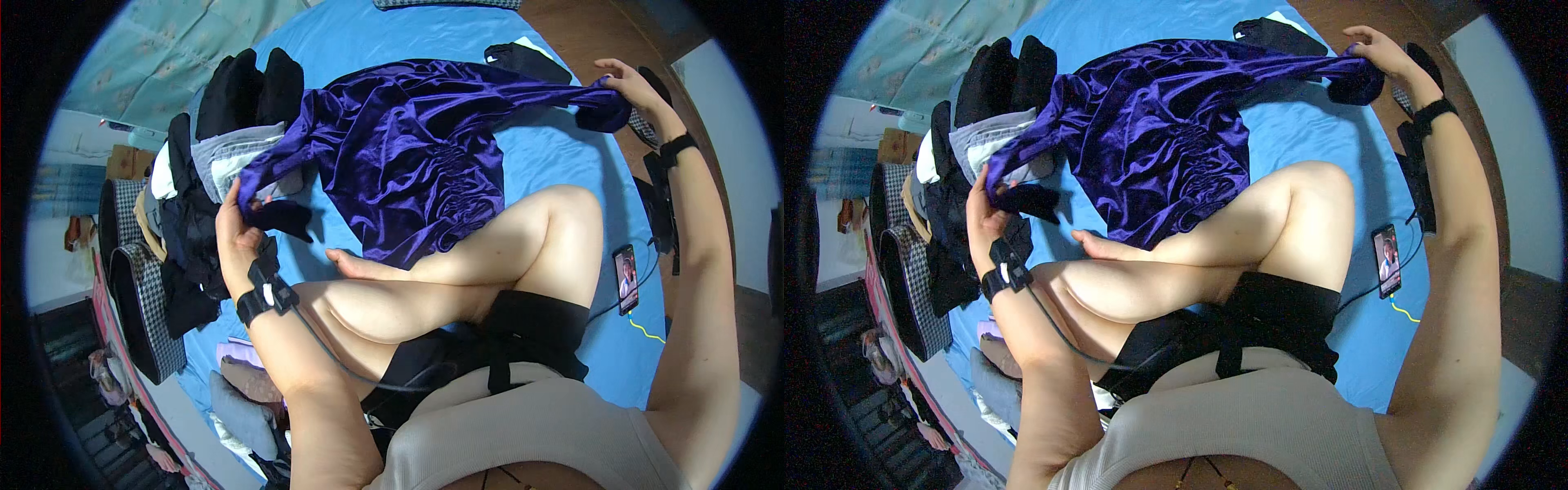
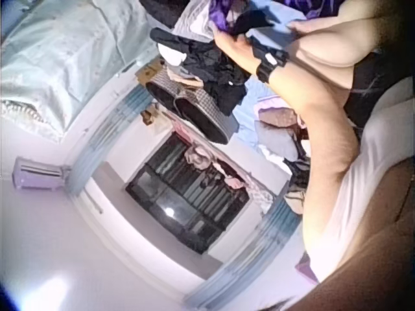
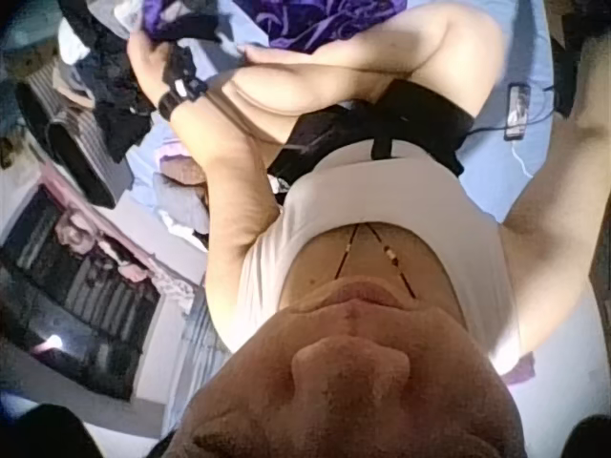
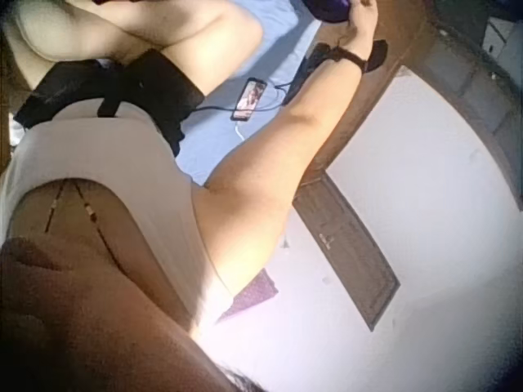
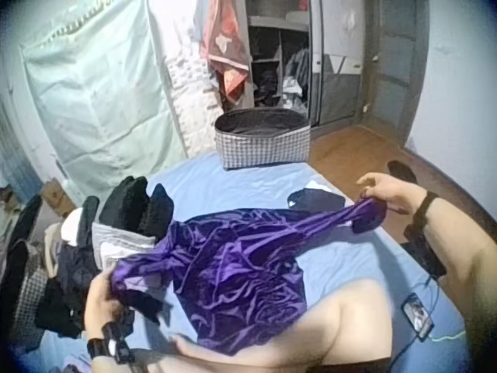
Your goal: The recorder is sitting on a bed and folding various items of clothing from a pile.
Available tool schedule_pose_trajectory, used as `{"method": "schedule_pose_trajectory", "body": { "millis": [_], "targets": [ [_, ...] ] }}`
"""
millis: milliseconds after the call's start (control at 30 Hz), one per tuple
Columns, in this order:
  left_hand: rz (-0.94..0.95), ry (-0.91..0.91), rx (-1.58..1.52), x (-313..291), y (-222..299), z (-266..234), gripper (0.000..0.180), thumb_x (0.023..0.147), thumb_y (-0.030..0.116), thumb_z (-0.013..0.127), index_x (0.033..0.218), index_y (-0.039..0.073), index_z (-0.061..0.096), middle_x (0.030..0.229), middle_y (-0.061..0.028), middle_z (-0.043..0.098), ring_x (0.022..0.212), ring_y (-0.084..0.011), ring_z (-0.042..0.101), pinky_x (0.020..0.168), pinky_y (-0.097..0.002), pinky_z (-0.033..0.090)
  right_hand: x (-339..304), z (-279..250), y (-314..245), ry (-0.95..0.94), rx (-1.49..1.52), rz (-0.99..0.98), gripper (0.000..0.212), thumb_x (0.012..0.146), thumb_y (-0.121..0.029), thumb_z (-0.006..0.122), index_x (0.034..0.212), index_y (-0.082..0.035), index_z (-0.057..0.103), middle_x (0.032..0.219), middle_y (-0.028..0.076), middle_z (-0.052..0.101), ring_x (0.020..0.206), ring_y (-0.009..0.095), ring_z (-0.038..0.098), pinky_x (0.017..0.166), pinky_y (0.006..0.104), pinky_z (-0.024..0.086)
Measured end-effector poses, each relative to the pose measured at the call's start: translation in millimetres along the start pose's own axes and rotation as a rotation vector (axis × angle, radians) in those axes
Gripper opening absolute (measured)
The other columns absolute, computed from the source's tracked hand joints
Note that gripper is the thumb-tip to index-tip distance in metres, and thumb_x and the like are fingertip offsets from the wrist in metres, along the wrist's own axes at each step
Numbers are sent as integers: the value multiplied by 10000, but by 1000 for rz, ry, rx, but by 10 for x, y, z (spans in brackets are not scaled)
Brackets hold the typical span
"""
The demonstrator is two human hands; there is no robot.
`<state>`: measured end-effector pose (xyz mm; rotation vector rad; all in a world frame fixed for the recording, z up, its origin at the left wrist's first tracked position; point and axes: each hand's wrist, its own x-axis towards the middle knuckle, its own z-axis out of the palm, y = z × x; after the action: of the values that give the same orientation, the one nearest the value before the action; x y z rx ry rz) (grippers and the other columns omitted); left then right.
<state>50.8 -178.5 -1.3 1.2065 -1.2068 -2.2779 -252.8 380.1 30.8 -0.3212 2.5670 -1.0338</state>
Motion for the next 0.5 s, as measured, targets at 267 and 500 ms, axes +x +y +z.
{"method": "schedule_pose_trajectory", "body": {
  "millis": [267, 500],
  "targets": [
    [155, -145, -482, 228, 180, -255, 179, 835, 108, 460, 878, -55, 521, 733, -106, 558, 603, -164, 509, 620, -282, 456, -40, 145, -480, -322, -1052, 51, 389, 560, -77, 645, 942, -13, 608, 877, 170, 621, 832, 272, 593, 737, 349, 468],
    [42, -509, -710, 270, 324, -226, 294, 849, 113, 449, 1019, -127, 441, 846, -174, 553, 669, -189, 537, 598, -255, 478, 87, -20, 376, -11, -1238, 203, 249, 707, -87, 461, 883, -23, 624, 839, 164, 626, 747, 288, 613, 648, 371, 479]
  ]
}}
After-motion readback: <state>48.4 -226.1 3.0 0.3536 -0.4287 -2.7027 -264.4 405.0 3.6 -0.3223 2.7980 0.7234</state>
